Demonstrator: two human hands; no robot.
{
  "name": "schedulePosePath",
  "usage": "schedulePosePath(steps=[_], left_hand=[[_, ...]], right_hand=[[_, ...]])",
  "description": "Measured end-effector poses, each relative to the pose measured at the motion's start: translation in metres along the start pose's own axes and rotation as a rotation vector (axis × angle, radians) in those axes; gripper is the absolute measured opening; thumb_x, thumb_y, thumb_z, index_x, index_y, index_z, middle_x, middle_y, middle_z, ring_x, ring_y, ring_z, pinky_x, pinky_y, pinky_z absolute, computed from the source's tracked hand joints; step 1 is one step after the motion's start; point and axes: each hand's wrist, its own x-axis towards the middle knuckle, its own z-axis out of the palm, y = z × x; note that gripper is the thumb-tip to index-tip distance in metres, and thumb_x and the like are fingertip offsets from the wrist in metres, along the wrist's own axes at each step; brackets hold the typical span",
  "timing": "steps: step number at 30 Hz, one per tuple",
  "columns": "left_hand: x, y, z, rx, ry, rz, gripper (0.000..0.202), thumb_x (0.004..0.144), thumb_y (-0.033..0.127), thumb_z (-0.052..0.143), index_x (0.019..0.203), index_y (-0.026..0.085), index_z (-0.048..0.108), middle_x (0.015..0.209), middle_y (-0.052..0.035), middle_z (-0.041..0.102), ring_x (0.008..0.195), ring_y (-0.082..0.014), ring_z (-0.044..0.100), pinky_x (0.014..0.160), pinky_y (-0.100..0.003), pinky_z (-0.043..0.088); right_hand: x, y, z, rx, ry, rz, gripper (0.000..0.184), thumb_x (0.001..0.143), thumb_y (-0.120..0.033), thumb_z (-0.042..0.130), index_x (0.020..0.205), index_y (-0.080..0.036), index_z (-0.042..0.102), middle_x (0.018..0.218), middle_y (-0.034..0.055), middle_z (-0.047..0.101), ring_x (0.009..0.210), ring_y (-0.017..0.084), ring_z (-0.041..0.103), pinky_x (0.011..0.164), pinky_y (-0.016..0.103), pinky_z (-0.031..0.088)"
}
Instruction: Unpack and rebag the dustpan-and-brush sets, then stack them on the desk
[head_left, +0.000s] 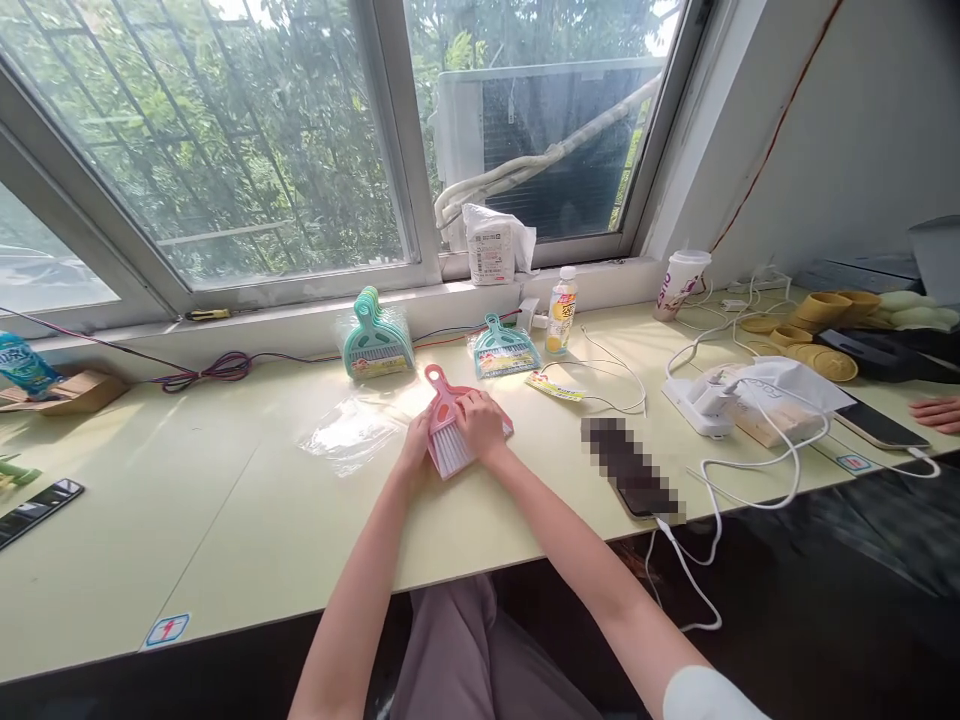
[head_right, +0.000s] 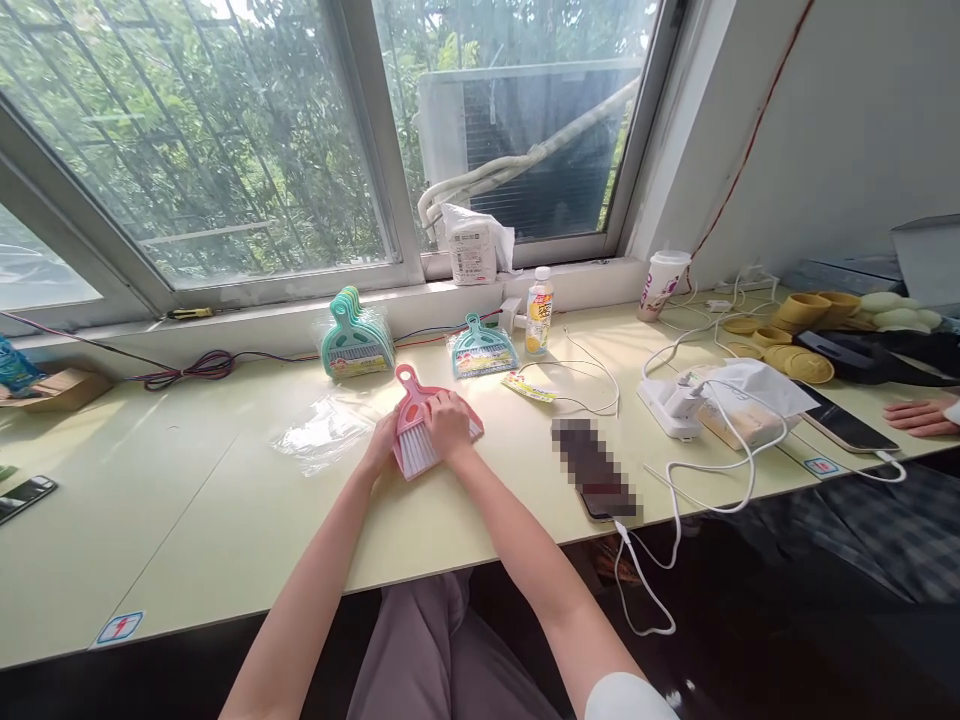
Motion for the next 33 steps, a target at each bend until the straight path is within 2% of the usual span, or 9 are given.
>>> schedulePosePath(steps=[2,4,9,16,21,26,30,33], left_hand=[[0.000,-0.001,0.001,0.007,-0.005,0.006,0.057,0.084,0.055,0.048,0.123,0.014,0.060,0.115,-0.0106,0.066,0.106,-0.0255,0.060,0.093,-0.040,0.044],[-0.001,0.000,0.001,0.009,-0.034,0.012,0.058,0.084,0.057,0.048,0.120,0.013,0.061,0.113,-0.0112,0.067,0.104,-0.0258,0.061,0.092,-0.040,0.044],[-0.006,0.011,-0.003,0.002,-0.130,0.052,0.056,0.083,0.057,0.051,0.114,0.013,0.065,0.108,-0.0114,0.069,0.100,-0.0258,0.062,0.090,-0.038,0.045],[-0.010,0.024,-0.003,0.056,-0.174,0.098,0.044,0.085,0.049,0.050,0.107,0.014,0.067,0.105,-0.0077,0.069,0.097,-0.0226,0.061,0.087,-0.033,0.045],[-0.006,0.020,-0.005,0.165,-0.108,0.158,0.041,0.086,0.045,0.044,0.100,0.014,0.067,0.099,-0.0074,0.070,0.091,-0.0217,0.061,0.083,-0.033,0.046],[-0.007,0.017,-0.004,0.317,-0.068,0.268,0.036,0.086,0.034,0.042,0.112,0.020,0.063,0.104,-0.0064,0.069,0.093,-0.0218,0.061,0.082,-0.033,0.046],[-0.007,0.015,-0.001,0.357,-0.085,0.244,0.036,0.084,0.030,0.043,0.115,0.022,0.061,0.100,-0.0053,0.070,0.087,-0.0215,0.062,0.079,-0.033,0.046],[-0.002,0.012,-0.016,0.396,-0.008,0.199,0.038,0.083,0.026,0.041,0.115,0.020,0.060,0.096,-0.0061,0.069,0.084,-0.0223,0.061,0.077,-0.034,0.046]], right_hand=[[-0.004,-0.005,0.002,-0.122,-0.009,-0.051,0.024,0.094,-0.031,0.042,0.089,-0.019,0.063,0.096,0.0101,0.063,0.096,0.023,0.052,0.083,0.033,0.039],[-0.004,-0.005,0.002,-0.149,-0.006,-0.028,0.026,0.095,-0.028,0.039,0.085,-0.018,0.062,0.091,0.0096,0.063,0.089,0.022,0.052,0.079,0.032,0.038],[0.001,0.001,0.001,-0.004,0.053,0.070,0.031,0.094,-0.025,0.035,0.073,-0.019,0.057,0.081,0.0063,0.062,0.077,0.019,0.052,0.073,0.030,0.036],[0.004,0.003,0.005,0.171,0.064,0.142,0.028,0.088,-0.027,0.039,0.064,-0.020,0.054,0.072,0.0029,0.059,0.071,0.017,0.052,0.069,0.028,0.036],[0.004,0.000,0.004,0.180,0.112,0.120,0.027,0.086,-0.027,0.040,0.063,-0.020,0.053,0.071,0.0029,0.059,0.070,0.017,0.050,0.069,0.028,0.036],[0.002,-0.011,-0.003,0.162,0.202,0.136,0.028,0.084,-0.027,0.039,0.060,-0.021,0.050,0.069,0.0025,0.056,0.069,0.017,0.048,0.070,0.029,0.036],[0.002,-0.017,-0.009,0.208,0.217,0.186,0.027,0.081,-0.028,0.042,0.055,-0.022,0.044,0.064,0.0011,0.052,0.067,0.017,0.046,0.067,0.029,0.036],[0.004,-0.015,-0.019,0.380,0.223,0.267,0.030,0.082,-0.029,0.038,0.053,-0.023,0.037,0.056,-0.0009,0.046,0.059,0.016,0.043,0.060,0.028,0.035]])
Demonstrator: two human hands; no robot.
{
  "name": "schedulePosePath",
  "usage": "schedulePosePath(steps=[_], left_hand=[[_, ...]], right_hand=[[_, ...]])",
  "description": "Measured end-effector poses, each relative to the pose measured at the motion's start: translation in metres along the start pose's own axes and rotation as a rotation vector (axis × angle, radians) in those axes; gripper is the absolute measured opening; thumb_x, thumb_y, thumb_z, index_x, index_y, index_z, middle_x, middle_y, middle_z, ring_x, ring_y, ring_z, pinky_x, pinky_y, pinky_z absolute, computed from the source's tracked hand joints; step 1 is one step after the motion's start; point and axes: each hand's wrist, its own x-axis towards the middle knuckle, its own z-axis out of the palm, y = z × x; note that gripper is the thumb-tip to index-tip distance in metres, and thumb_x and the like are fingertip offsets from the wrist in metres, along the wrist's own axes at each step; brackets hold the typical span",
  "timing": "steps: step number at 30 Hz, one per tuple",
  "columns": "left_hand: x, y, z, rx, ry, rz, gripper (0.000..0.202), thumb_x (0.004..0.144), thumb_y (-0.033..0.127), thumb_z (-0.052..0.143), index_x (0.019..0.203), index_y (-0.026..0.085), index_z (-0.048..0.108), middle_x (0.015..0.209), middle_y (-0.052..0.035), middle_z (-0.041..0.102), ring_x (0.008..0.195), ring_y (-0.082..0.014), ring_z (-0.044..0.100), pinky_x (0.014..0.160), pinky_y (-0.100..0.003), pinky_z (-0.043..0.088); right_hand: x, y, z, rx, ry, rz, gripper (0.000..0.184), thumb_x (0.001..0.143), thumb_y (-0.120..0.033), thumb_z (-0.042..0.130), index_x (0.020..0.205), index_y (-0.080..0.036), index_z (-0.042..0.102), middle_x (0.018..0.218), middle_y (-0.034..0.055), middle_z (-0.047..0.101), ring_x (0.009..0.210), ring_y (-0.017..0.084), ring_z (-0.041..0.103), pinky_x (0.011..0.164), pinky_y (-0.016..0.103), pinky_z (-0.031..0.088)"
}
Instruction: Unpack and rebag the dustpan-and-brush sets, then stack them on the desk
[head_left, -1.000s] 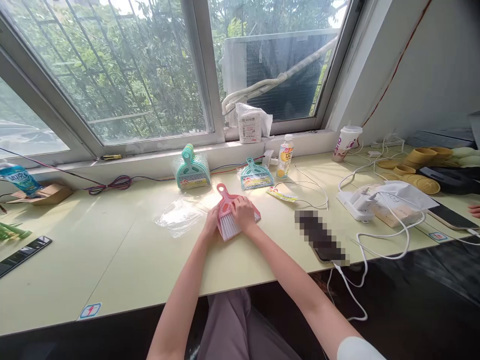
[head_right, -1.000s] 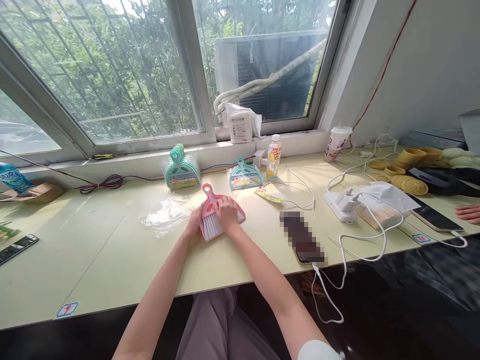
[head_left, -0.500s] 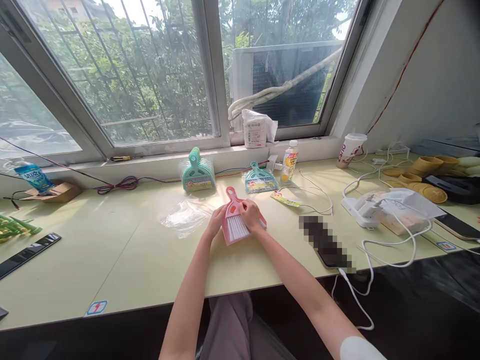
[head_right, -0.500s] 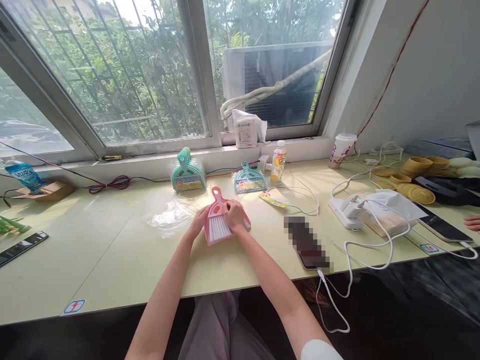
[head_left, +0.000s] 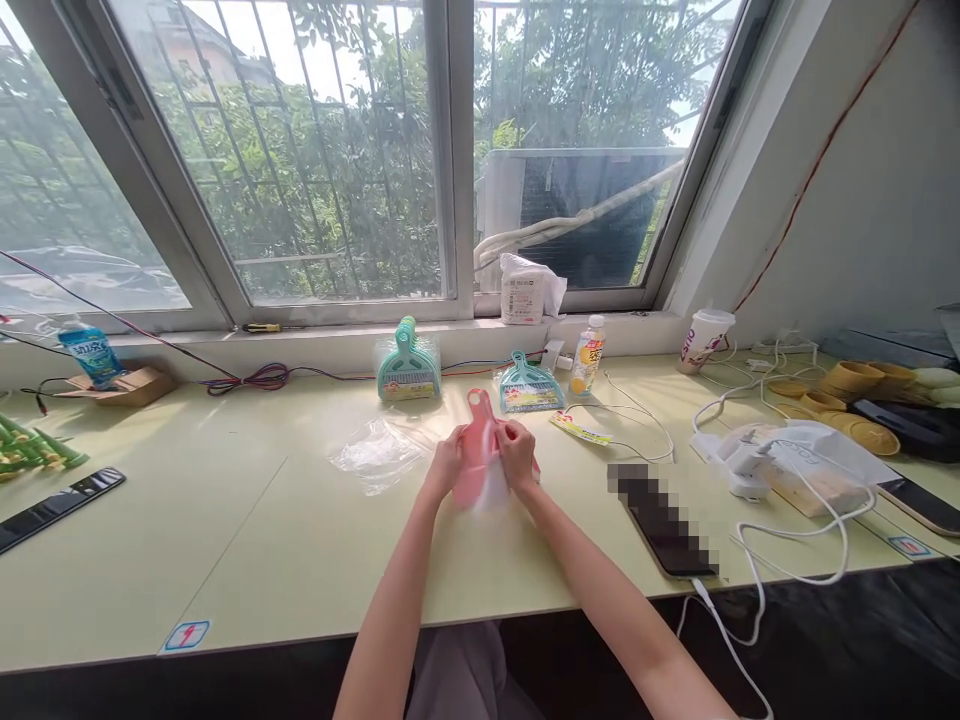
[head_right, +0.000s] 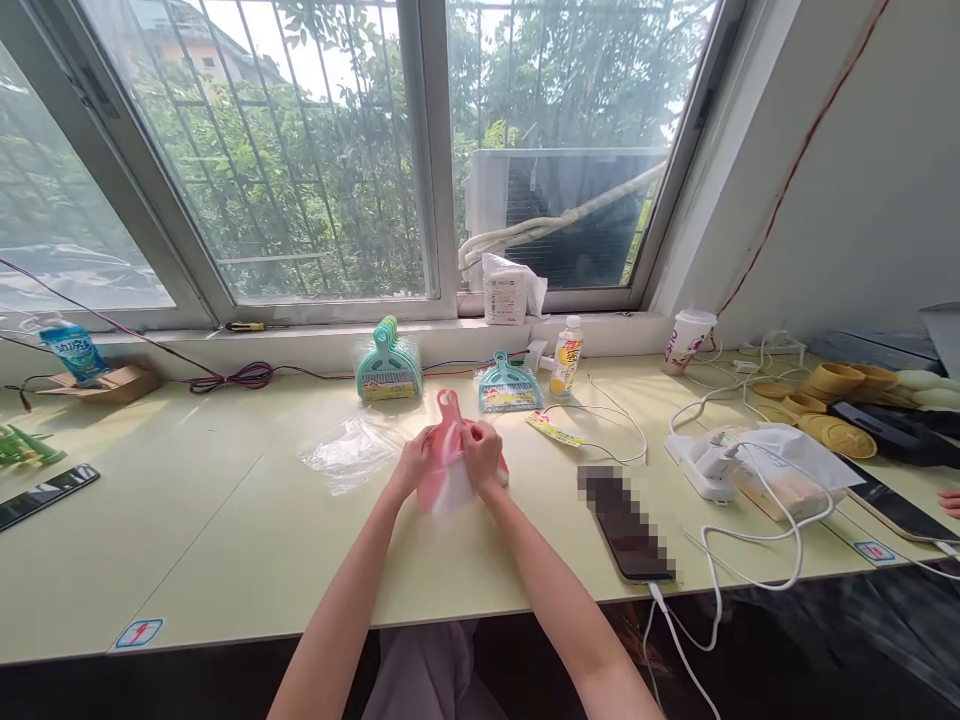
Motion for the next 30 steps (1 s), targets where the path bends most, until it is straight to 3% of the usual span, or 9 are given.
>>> schedulePosePath(steps=[3,6,11,14,18,30], left_hand=[[0.004,-0.013,-0.027,0.043,0.176,-0.105,0.037,0.082,0.023,0.039,0.110,0.018,0.062,0.096,-0.0088,0.067,0.086,-0.0243,0.060,0.078,-0.037,0.044],[0.003,-0.019,-0.045,0.038,0.175,-0.095,0.034,0.081,0.025,0.041,0.106,0.021,0.063,0.095,-0.0072,0.067,0.088,-0.0246,0.058,0.079,-0.036,0.044],[-0.004,-0.021,-0.032,0.156,0.017,-0.116,0.024,0.083,0.031,0.041,0.082,0.020,0.062,0.085,-0.0069,0.063,0.083,-0.0237,0.057,0.077,-0.036,0.043],[-0.003,-0.029,-0.025,0.243,0.028,-0.079,0.020,0.083,0.028,0.042,0.081,0.018,0.059,0.100,-0.0102,0.059,0.097,-0.0238,0.055,0.088,-0.036,0.040],[-0.001,-0.038,-0.030,0.244,0.027,-0.091,0.019,0.082,0.029,0.046,0.087,0.018,0.059,0.121,-0.0127,0.052,0.114,-0.0253,0.048,0.098,-0.036,0.035],[0.002,-0.035,-0.036,0.270,0.140,-0.153,0.026,0.080,0.038,0.051,0.083,0.016,0.064,0.132,-0.0153,0.046,0.130,-0.0282,0.037,0.106,-0.038,0.028]], right_hand=[[0.011,0.003,-0.018,0.119,0.073,0.089,0.033,0.087,-0.030,0.029,0.055,-0.023,0.034,0.053,-0.0019,0.042,0.053,0.015,0.040,0.055,0.027,0.033],[0.027,0.013,-0.033,-0.091,0.143,0.055,0.034,0.088,-0.032,0.032,0.056,-0.022,0.041,0.059,0.0014,0.051,0.062,0.017,0.045,0.058,0.028,0.032],[0.040,0.046,-0.034,-0.579,-0.016,0.028,0.034,0.088,-0.026,0.036,0.067,-0.018,0.061,0.084,0.0115,0.065,0.090,0.024,0.052,0.071,0.030,0.034],[0.039,0.063,-0.030,-0.729,-0.094,0.053,0.030,0.087,-0.024,0.041,0.079,-0.015,0.068,0.096,0.0155,0.066,0.099,0.027,0.052,0.077,0.033,0.035],[0.037,0.069,-0.029,-0.803,-0.133,0.072,0.029,0.087,-0.029,0.045,0.088,-0.013,0.069,0.102,0.0174,0.065,0.103,0.029,0.051,0.079,0.035,0.035],[0.038,0.067,-0.030,-0.813,-0.142,0.074,0.027,0.077,-0.038,0.059,0.089,-0.016,0.070,0.100,0.0144,0.065,0.101,0.028,0.053,0.082,0.037,0.034]])
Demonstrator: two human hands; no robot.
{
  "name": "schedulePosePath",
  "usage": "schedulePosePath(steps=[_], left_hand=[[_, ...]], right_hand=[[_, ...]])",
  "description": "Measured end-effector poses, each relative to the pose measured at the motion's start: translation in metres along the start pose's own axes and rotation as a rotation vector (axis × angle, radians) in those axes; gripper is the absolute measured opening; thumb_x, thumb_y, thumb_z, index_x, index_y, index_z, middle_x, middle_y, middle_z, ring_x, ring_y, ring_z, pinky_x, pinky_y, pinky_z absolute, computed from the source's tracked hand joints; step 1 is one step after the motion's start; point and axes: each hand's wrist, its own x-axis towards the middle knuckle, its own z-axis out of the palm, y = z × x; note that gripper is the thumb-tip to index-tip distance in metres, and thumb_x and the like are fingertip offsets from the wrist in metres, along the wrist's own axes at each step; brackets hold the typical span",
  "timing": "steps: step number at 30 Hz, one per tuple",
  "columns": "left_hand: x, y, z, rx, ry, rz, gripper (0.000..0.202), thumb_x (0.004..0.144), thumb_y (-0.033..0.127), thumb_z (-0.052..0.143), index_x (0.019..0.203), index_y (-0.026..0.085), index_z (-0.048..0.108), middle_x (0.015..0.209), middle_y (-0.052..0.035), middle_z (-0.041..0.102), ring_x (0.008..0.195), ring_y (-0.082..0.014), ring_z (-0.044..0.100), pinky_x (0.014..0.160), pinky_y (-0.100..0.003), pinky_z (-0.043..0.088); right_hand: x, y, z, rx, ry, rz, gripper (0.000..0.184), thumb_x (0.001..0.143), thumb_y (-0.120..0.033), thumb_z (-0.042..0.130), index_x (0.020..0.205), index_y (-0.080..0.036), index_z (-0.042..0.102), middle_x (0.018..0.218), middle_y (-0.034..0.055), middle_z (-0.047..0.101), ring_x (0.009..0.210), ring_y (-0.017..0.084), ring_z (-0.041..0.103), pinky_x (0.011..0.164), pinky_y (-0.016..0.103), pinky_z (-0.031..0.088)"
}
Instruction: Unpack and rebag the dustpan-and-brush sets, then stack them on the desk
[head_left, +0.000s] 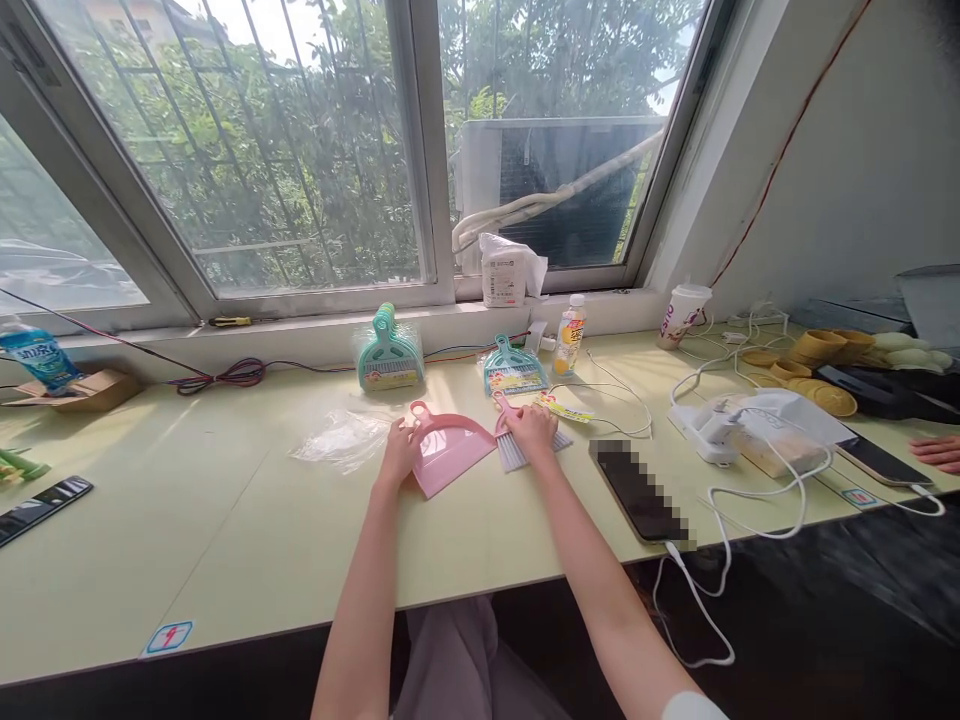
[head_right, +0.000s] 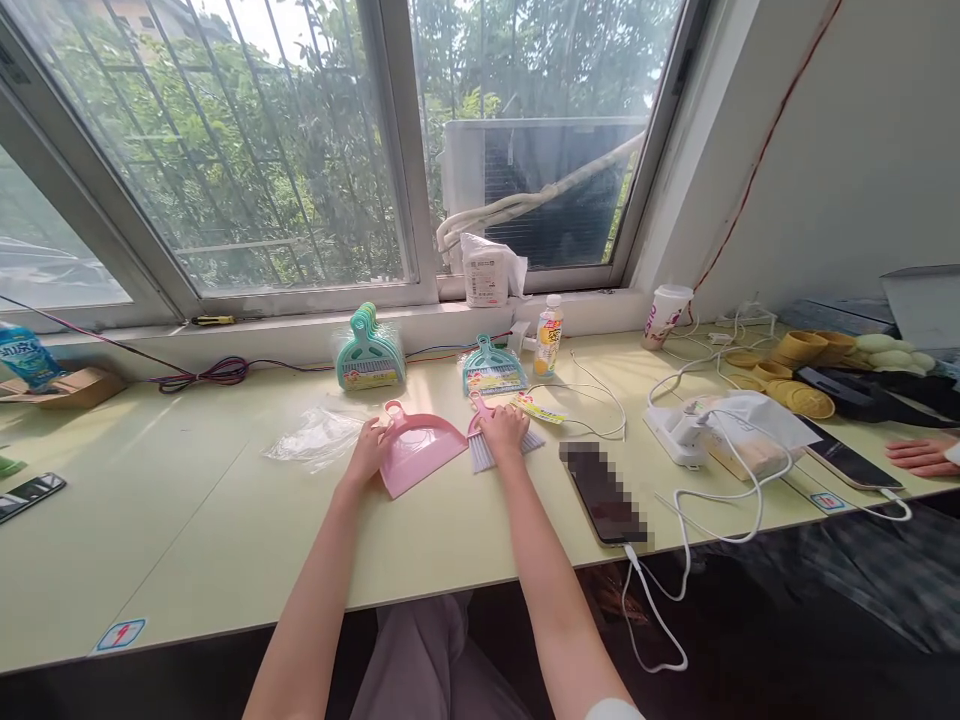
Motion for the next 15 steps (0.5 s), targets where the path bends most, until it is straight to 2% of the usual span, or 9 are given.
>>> schedulePosePath(steps=[6,11,13,15], left_hand=[[-0.0005,-0.0030,0.0002,-0.010,0.007,-0.009,0.032,0.084,0.042,0.047,0.086,0.015,0.066,0.131,-0.0145,0.044,0.118,-0.0268,0.047,0.098,-0.035,0.036],[0.0014,-0.0091,0.0005,0.061,0.028,-0.001,0.034,0.084,0.044,0.047,0.094,0.016,0.065,0.116,-0.0115,0.050,0.097,-0.0225,0.058,0.086,-0.033,0.043],[0.0015,-0.0089,-0.0005,0.119,0.016,-0.003,0.035,0.086,0.044,0.044,0.091,0.016,0.065,0.109,-0.0110,0.052,0.089,-0.0216,0.059,0.082,-0.034,0.044],[0.0007,-0.0065,-0.0017,0.193,0.026,0.000,0.034,0.086,0.044,0.043,0.085,0.017,0.064,0.106,-0.0112,0.053,0.091,-0.0234,0.059,0.080,-0.034,0.044]], right_hand=[[0.0020,0.0029,0.0042,0.032,0.001,0.023,0.029,0.074,-0.040,0.061,0.088,-0.016,0.070,0.099,0.0129,0.065,0.102,0.027,0.053,0.083,0.036,0.032],[0.0028,0.0039,0.0046,0.041,-0.014,0.050,0.028,0.073,-0.040,0.063,0.085,-0.015,0.069,0.099,0.0130,0.065,0.103,0.027,0.054,0.083,0.035,0.032],[0.0029,0.0032,0.0027,0.050,-0.019,0.051,0.028,0.072,-0.040,0.063,0.083,-0.015,0.069,0.099,0.0133,0.065,0.102,0.027,0.054,0.082,0.035,0.032],[0.0029,0.0016,-0.0018,0.071,-0.019,0.056,0.026,0.072,-0.038,0.063,0.083,-0.016,0.068,0.097,0.0127,0.065,0.099,0.027,0.055,0.081,0.035,0.032]])
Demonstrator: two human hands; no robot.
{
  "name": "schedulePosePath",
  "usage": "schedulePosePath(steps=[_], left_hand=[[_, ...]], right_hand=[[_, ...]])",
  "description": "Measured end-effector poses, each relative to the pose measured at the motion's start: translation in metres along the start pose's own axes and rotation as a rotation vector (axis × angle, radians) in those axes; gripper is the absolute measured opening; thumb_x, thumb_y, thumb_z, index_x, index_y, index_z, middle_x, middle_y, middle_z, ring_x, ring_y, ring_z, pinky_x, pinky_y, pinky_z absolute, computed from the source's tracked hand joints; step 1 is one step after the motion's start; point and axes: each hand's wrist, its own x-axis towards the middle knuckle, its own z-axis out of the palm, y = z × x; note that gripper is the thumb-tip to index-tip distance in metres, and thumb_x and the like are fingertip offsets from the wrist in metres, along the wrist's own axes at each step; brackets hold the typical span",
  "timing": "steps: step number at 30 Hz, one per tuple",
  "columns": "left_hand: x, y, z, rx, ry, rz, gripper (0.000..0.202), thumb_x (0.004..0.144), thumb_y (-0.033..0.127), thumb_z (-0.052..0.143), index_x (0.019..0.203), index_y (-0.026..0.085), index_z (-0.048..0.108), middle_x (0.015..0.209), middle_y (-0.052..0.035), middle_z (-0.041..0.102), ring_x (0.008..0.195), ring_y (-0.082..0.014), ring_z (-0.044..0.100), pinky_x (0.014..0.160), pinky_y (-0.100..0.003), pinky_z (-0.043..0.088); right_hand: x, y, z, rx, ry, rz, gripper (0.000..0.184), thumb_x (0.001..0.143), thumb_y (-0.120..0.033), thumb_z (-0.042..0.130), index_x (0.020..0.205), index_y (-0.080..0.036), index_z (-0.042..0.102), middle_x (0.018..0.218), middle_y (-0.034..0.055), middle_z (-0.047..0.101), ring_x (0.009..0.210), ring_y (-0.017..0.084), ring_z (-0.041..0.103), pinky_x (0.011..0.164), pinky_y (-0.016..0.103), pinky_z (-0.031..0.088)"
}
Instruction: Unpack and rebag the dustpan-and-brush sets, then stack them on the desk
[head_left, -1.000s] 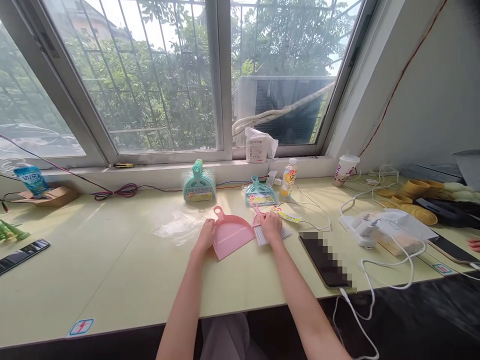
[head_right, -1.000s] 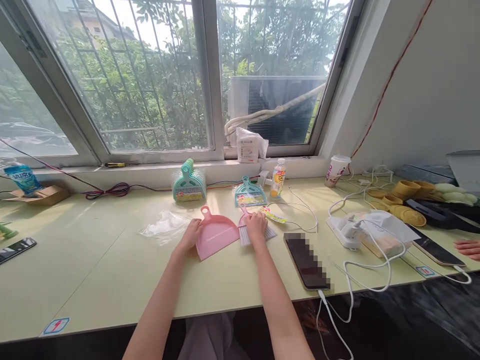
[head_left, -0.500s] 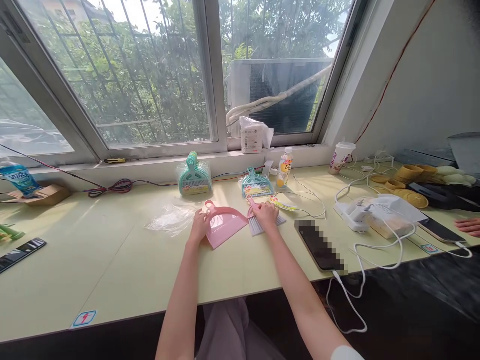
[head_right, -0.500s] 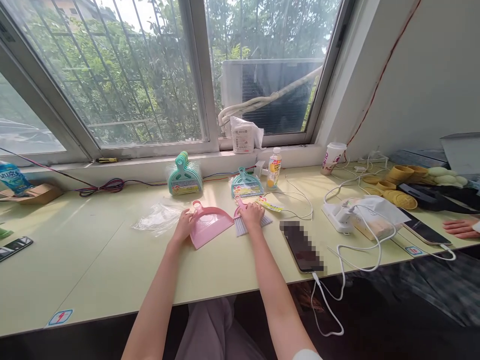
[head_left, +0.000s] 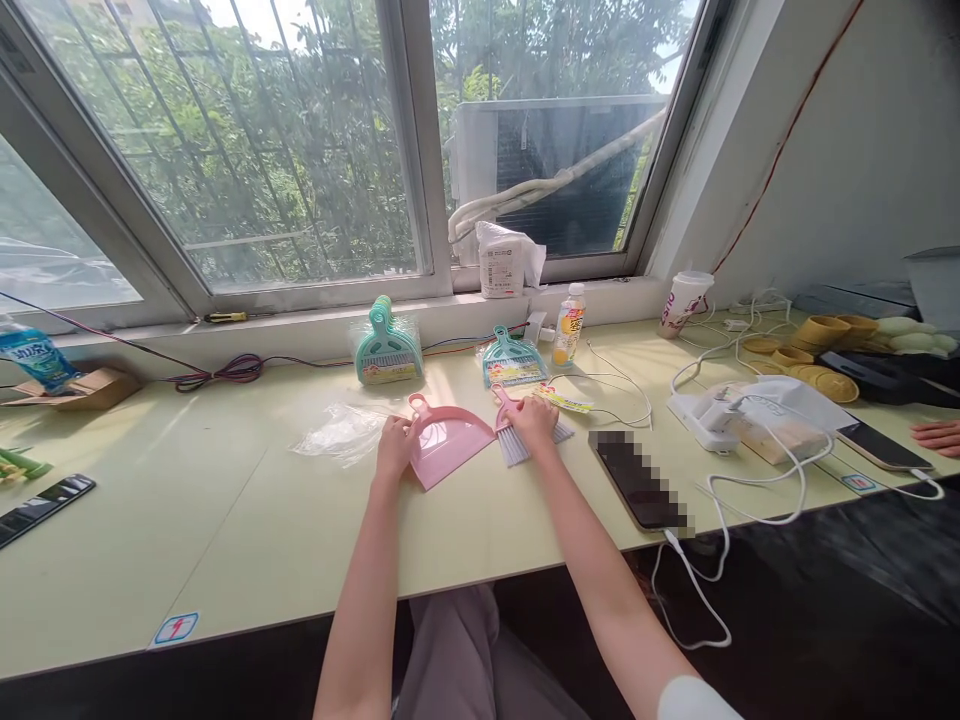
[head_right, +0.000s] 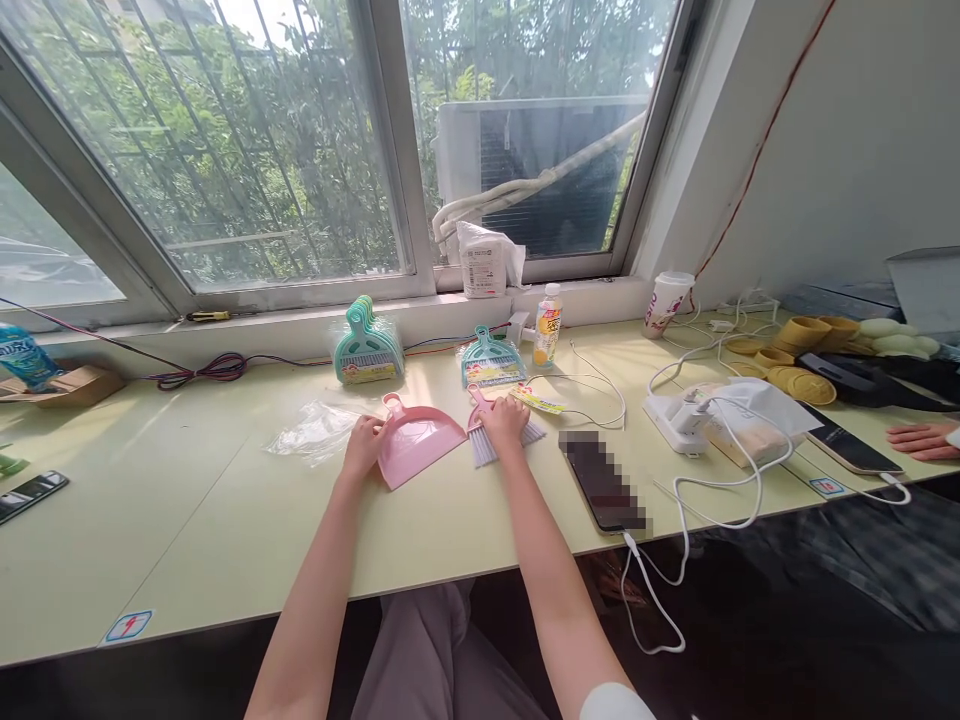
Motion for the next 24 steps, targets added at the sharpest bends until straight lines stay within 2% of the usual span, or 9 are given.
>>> schedulePosePath(steps=[4,8,11,17,21,22,24], left_hand=[[-0.004,0.009,-0.003,0.120,0.032,-0.041,0.033,0.087,0.042,0.041,0.079,0.018,0.062,0.106,-0.0124,0.053,0.097,-0.0274,0.057,0.075,-0.035,0.043],[-0.010,0.023,-0.002,0.199,0.020,-0.050,0.033,0.088,0.041,0.039,0.076,0.019,0.060,0.103,-0.0128,0.055,0.095,-0.0284,0.057,0.075,-0.037,0.043],[-0.016,0.033,0.003,0.235,-0.002,0.015,0.034,0.089,0.041,0.039,0.072,0.020,0.059,0.099,-0.0122,0.057,0.096,-0.0281,0.056,0.075,-0.036,0.042],[-0.027,0.048,0.016,0.143,-0.123,0.202,0.032,0.089,0.040,0.040,0.072,0.020,0.058,0.092,-0.0080,0.061,0.088,-0.0229,0.058,0.073,-0.033,0.042],[-0.025,0.048,0.019,0.047,-0.269,0.357,0.032,0.090,0.029,0.033,0.073,0.021,0.059,0.093,-0.0044,0.063,0.092,-0.0200,0.057,0.076,-0.030,0.043],[-0.024,0.047,0.018,0.044,-0.283,0.384,0.032,0.089,0.026,0.033,0.073,0.021,0.059,0.094,-0.0040,0.063,0.094,-0.0198,0.056,0.076,-0.030,0.044],[-0.022,0.045,0.017,0.080,-0.222,0.437,0.025,0.087,0.023,0.037,0.077,0.020,0.060,0.098,-0.0046,0.062,0.096,-0.0203,0.055,0.078,-0.030,0.045]], right_hand=[[-0.003,-0.009,-0.015,0.075,0.008,-0.043,0.020,0.073,-0.036,0.062,0.083,-0.019,0.067,0.096,0.0085,0.065,0.095,0.024,0.057,0.080,0.033,0.033],[-0.016,-0.028,-0.023,0.102,-0.105,-0.229,0.017,0.074,-0.037,0.062,0.079,-0.021,0.066,0.092,0.0048,0.066,0.092,0.021,0.057,0.079,0.032,0.032],[-0.033,-0.043,-0.020,0.055,-0.215,-0.334,0.017,0.073,-0.037,0.062,0.076,-0.020,0.066,0.088,0.0048,0.066,0.088,0.020,0.058,0.078,0.032,0.032],[-0.055,-0.059,-0.007,0.017,-0.232,-0.443,0.019,0.076,-0.034,0.060,0.083,-0.017,0.065,0.091,0.0067,0.066,0.090,0.020,0.058,0.079,0.031,0.032],[-0.054,-0.057,-0.007,0.024,-0.221,-0.441,0.019,0.080,-0.033,0.057,0.087,-0.018,0.064,0.094,0.0062,0.064,0.088,0.019,0.058,0.079,0.031,0.033],[-0.052,-0.056,-0.008,0.028,-0.226,-0.437,0.019,0.080,-0.033,0.057,0.087,-0.018,0.064,0.094,0.0060,0.064,0.087,0.019,0.058,0.079,0.031,0.033],[-0.050,-0.055,-0.009,0.049,-0.243,-0.431,0.020,0.081,-0.035,0.057,0.087,-0.018,0.065,0.093,0.0056,0.064,0.086,0.019,0.058,0.078,0.030,0.034]])
